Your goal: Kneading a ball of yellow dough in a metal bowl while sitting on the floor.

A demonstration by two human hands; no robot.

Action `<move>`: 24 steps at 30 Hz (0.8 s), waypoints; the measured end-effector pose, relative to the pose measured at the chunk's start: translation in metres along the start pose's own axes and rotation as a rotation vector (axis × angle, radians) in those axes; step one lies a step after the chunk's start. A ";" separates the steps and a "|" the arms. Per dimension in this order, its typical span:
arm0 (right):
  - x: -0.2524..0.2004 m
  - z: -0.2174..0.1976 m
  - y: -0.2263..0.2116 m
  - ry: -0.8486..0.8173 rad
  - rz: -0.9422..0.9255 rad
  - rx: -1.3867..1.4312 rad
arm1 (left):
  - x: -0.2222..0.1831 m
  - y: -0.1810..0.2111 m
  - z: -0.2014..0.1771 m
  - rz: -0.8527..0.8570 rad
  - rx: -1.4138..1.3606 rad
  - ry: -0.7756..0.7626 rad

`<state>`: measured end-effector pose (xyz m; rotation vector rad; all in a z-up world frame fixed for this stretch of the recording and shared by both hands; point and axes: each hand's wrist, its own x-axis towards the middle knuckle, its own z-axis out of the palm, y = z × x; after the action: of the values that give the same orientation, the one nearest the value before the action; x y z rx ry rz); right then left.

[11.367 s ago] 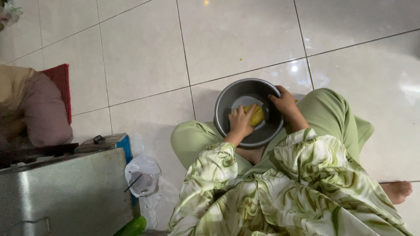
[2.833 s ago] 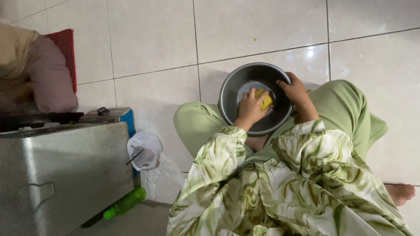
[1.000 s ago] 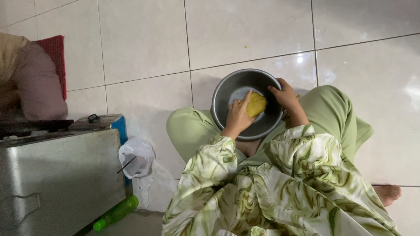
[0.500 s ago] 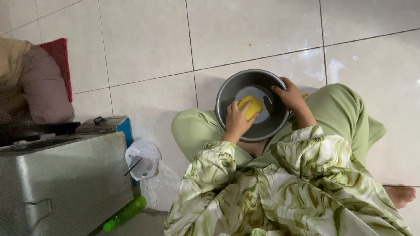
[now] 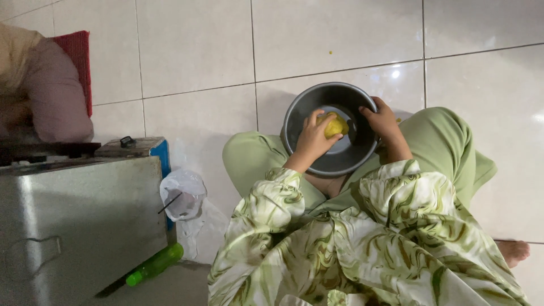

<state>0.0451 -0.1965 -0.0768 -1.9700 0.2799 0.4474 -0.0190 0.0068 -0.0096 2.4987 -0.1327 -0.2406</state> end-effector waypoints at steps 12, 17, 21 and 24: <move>-0.016 -0.005 -0.030 0.002 0.007 0.028 | 0.018 -0.050 0.074 0.089 0.395 -0.030; -0.002 0.001 -0.004 0.031 0.012 -0.005 | 0.035 -0.031 0.038 0.023 0.401 -0.170; -0.007 -0.003 -0.011 0.011 0.028 -0.002 | 0.021 0.010 -0.027 -0.057 0.285 -0.307; -0.012 -0.002 -0.026 0.002 0.032 0.023 | 0.011 0.020 -0.043 -0.093 0.113 -0.205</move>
<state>0.0445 -0.1875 -0.0496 -1.9462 0.3174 0.4608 -0.0004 0.0141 0.0345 2.5908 -0.1169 -0.5423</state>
